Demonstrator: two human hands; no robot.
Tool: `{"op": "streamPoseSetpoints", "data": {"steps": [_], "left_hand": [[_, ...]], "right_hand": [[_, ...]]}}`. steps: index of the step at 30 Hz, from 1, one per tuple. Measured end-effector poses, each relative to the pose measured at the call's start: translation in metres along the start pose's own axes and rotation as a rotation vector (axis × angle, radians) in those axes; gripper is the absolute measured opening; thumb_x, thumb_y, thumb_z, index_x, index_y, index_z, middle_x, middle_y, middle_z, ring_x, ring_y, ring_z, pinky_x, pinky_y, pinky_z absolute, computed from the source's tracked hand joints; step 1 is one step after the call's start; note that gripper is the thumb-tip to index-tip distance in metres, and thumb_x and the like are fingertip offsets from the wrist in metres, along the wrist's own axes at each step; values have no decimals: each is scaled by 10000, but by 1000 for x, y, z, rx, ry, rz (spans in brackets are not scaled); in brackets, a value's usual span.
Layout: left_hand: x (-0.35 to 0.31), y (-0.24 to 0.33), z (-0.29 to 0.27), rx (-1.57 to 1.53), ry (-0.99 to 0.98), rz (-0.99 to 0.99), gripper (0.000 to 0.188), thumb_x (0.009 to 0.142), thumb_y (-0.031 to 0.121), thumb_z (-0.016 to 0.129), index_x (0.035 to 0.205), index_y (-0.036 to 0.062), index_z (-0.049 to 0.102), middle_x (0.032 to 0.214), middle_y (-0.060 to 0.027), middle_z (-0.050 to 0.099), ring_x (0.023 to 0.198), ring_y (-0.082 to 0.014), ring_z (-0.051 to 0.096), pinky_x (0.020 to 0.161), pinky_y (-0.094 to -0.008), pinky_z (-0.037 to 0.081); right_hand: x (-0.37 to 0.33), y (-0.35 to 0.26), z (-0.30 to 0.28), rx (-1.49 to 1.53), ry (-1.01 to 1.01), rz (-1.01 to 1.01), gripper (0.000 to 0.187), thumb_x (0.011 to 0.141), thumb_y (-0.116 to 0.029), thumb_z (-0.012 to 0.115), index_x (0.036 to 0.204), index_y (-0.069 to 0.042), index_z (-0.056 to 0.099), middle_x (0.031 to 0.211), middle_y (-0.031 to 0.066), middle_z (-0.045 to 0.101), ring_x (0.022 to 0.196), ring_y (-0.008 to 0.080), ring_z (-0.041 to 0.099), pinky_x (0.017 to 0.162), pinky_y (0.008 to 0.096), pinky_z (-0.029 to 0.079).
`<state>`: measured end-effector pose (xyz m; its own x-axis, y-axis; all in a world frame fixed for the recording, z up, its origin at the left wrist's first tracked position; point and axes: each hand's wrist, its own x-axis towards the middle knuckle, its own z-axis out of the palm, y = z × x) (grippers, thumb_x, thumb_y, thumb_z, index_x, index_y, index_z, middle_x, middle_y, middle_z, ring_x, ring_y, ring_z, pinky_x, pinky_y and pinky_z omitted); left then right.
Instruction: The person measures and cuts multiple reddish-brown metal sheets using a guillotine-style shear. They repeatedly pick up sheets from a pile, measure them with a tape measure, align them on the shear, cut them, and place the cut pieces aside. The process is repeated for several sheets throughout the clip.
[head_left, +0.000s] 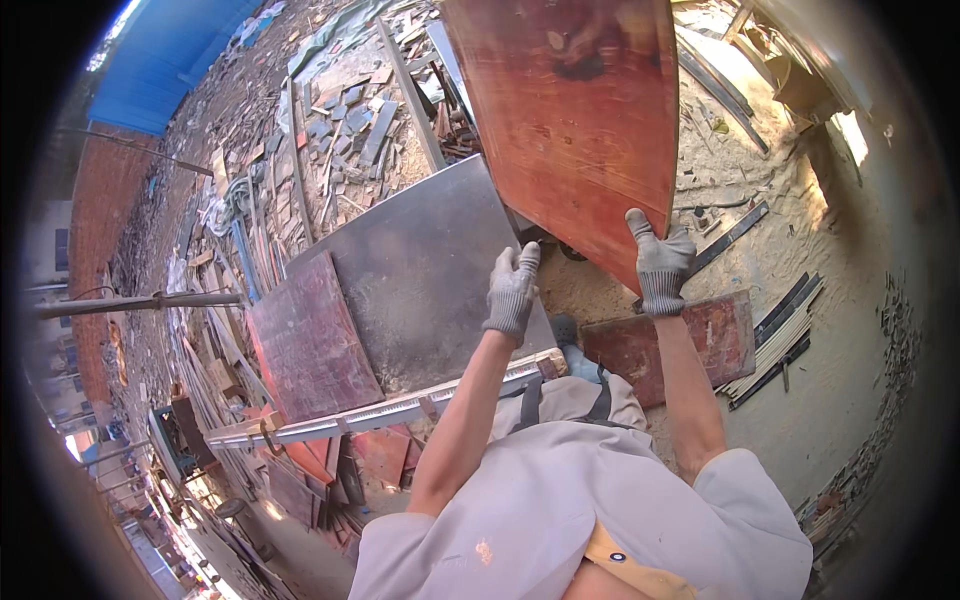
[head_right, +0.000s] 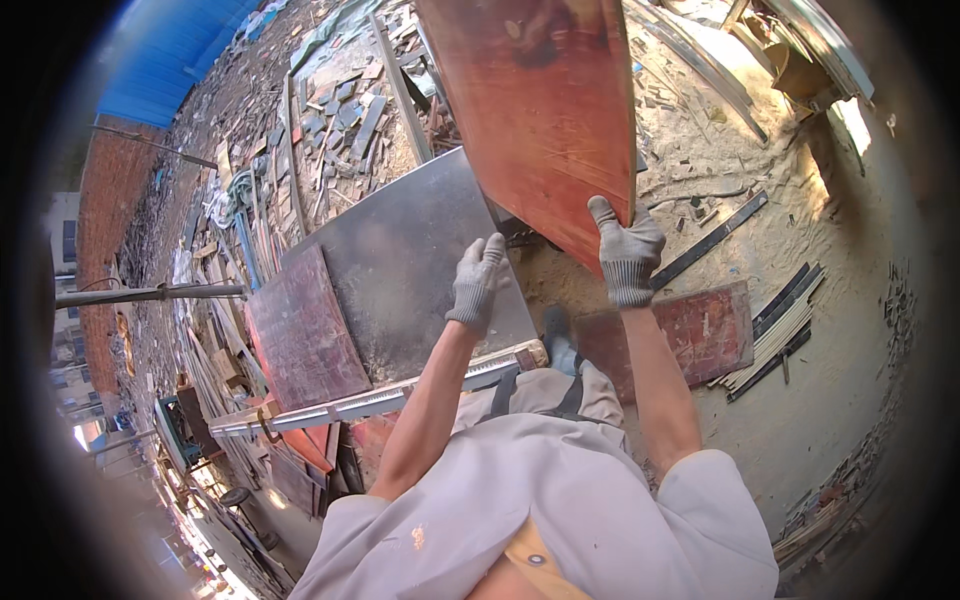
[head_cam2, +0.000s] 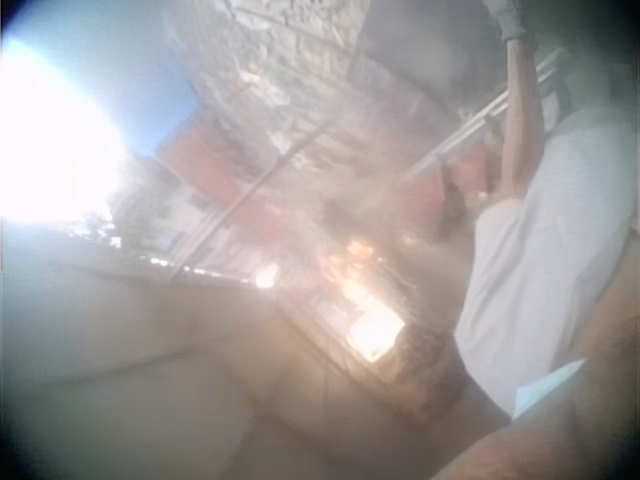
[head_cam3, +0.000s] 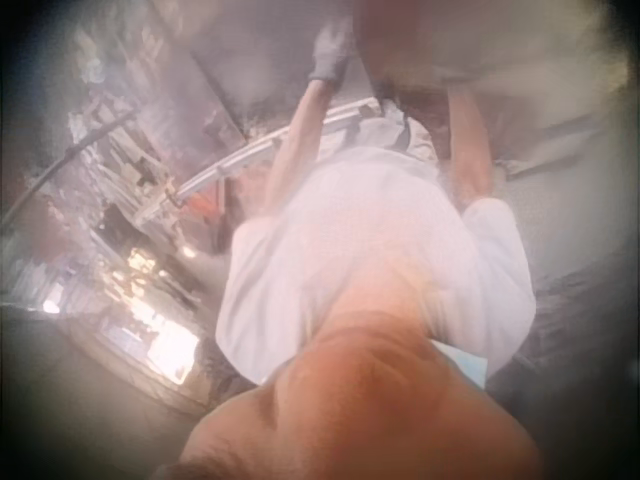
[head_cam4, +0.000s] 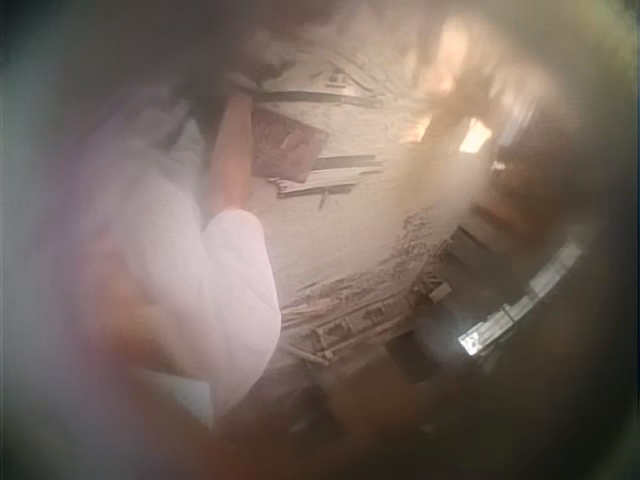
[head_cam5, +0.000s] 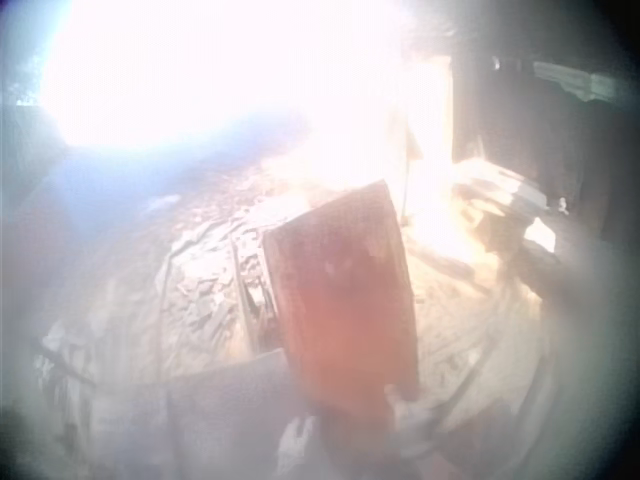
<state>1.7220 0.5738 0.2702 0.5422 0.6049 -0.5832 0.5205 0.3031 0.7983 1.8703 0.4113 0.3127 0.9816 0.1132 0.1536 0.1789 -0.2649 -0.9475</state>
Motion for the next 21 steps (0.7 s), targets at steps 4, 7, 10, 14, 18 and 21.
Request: {"op": "streamPoseSetpoints", "data": {"steps": [4,7,10,14,18,21], "left_hand": [[71,-37,68,-222,-113,-193,674,1003,536,641,1336,-40,537,1206,-173,631,981,-280,695,730,-398,641],[110,-40,94,-573,-217,-269,629,1018,456,644,1358,-58,517,1225,-204,622,965,-322,711,674,-408,663],[125,-31,111,-827,-237,-273,551,1034,343,656,1395,-39,490,1304,-206,609,1073,-345,686,789,-457,641],[114,-11,119,-1079,-273,-342,437,1028,280,671,1363,39,526,1312,-151,650,1143,-305,671,992,-498,561],[112,10,103,-962,-208,-289,299,1004,185,696,1260,71,592,1197,-90,704,1038,-219,704,911,-423,596],[138,28,76,-890,-167,-191,253,1001,161,691,1206,22,638,1114,-106,723,953,-228,722,879,-367,606]], "right_hand": [[65,60,-11,57,46,238,349,889,-290,856,1019,19,760,912,55,784,753,132,667,742,323,531],[96,91,-16,3,26,300,337,899,-301,848,1013,5,765,915,37,772,759,131,645,761,318,518],[123,84,-17,-47,-59,177,263,930,-237,816,1022,5,765,924,7,752,767,107,618,755,298,510],[131,43,-26,302,-108,227,202,950,-159,784,1064,4,753,968,-1,746,779,92,623,738,278,515],[121,24,-40,361,-89,458,225,961,-119,749,1142,13,732,985,46,749,870,129,679,778,292,558],[112,23,-28,412,-257,509,204,910,-62,736,1087,37,713,1008,118,748,930,220,734,848,344,610]]}}
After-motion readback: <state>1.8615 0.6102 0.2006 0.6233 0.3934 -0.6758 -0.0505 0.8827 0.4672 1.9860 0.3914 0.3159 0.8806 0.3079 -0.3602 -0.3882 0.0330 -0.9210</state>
